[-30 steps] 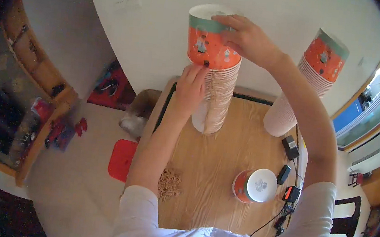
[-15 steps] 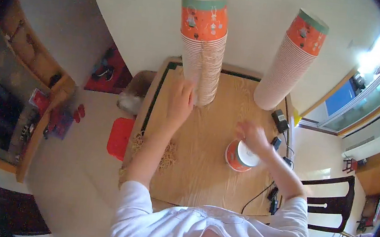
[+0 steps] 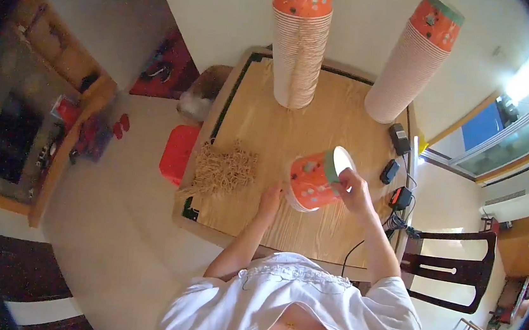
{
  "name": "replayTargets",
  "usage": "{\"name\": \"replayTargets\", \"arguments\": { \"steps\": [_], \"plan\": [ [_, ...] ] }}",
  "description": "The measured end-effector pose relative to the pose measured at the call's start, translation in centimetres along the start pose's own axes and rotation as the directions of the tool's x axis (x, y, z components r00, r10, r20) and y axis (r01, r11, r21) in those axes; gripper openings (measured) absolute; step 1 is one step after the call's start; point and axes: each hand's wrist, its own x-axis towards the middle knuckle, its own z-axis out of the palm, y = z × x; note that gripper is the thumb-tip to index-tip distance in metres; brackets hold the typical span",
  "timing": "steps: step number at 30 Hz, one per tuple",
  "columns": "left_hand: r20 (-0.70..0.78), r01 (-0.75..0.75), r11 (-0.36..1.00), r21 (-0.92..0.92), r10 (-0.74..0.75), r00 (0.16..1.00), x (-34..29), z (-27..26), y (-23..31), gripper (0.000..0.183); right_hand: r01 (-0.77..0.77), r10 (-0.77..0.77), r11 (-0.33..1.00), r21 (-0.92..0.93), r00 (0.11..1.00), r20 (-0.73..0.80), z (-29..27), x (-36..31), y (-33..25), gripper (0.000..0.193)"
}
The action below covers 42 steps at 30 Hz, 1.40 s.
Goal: Organizing and inspecting patterned paper cups on a table.
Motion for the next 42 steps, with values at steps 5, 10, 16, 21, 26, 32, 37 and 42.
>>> {"name": "replayTargets", "arguments": {
  "steps": [5, 10, 16, 21, 26, 32, 37, 42],
  "plan": [
    [0.042, 0.2, 0.454, -0.868, -0.333, 0.942, 0.2, -4.0, 7.7, 0.042, 0.002, 0.011, 0.965, 0.262, 0.999, -0.047, 0.9, -0.6, -1.7, 0.016],
    [-0.012, 0.156, 0.492, -0.856, -0.322, 0.947, -0.7, -5.5, 8.7, 0.044, -0.037, 0.053, 0.876, 0.482, 0.998, -0.02, 1.2, -0.8, -1.5, 0.018],
    [0.021, 0.113, 0.342, -0.933, -0.261, 0.965, -0.8, -4.1, 5.1, 0.044, -0.068, 0.091, 0.894, 0.443, 0.995, -0.031, -0.5, -1.2, -1.8, 0.017],
    [0.153, 0.176, 0.122, -0.977, -0.178, 0.972, 0.3, -6.5, 2.3, 0.046, -0.048, 0.125, 0.861, 0.506, 0.985, -0.119, -4.2, -2.0, -1.4, 0.019],
    [0.039, 0.091, 0.238, -0.967, -0.213, 0.976, 0.4, -7.1, 0.5, 0.048, -0.093, 0.112, 0.989, 0.112, 0.979, -0.172, -5.0, -2.0, 2.2, 0.017],
    [-0.076, -0.021, 0.175, -0.984, -0.314, 0.947, 1.2, -5.4, 0.9, 0.046, -0.095, 0.04, 0.94, -0.329, 0.984, -0.172, 0.1, -1.7, 5.7, 0.015],
    [-0.046, -0.011, 0.166, -0.986, -0.212, 0.976, 1.4, -3.7, 2.9, 0.045, -0.006, 0.077, 0.8, 0.6, 0.993, -0.093, 6.4, -2.1, 3.8, 0.016],
    [-0.068, 0.04, 0.357, -0.933, -0.286, 0.956, 1.0, -4.0, -1.3, 0.046, 0.009, -0.006, 0.984, 0.181, 1.0, -0.018, 6.2, -1.4, -2.9, 0.013]
  ]
}}
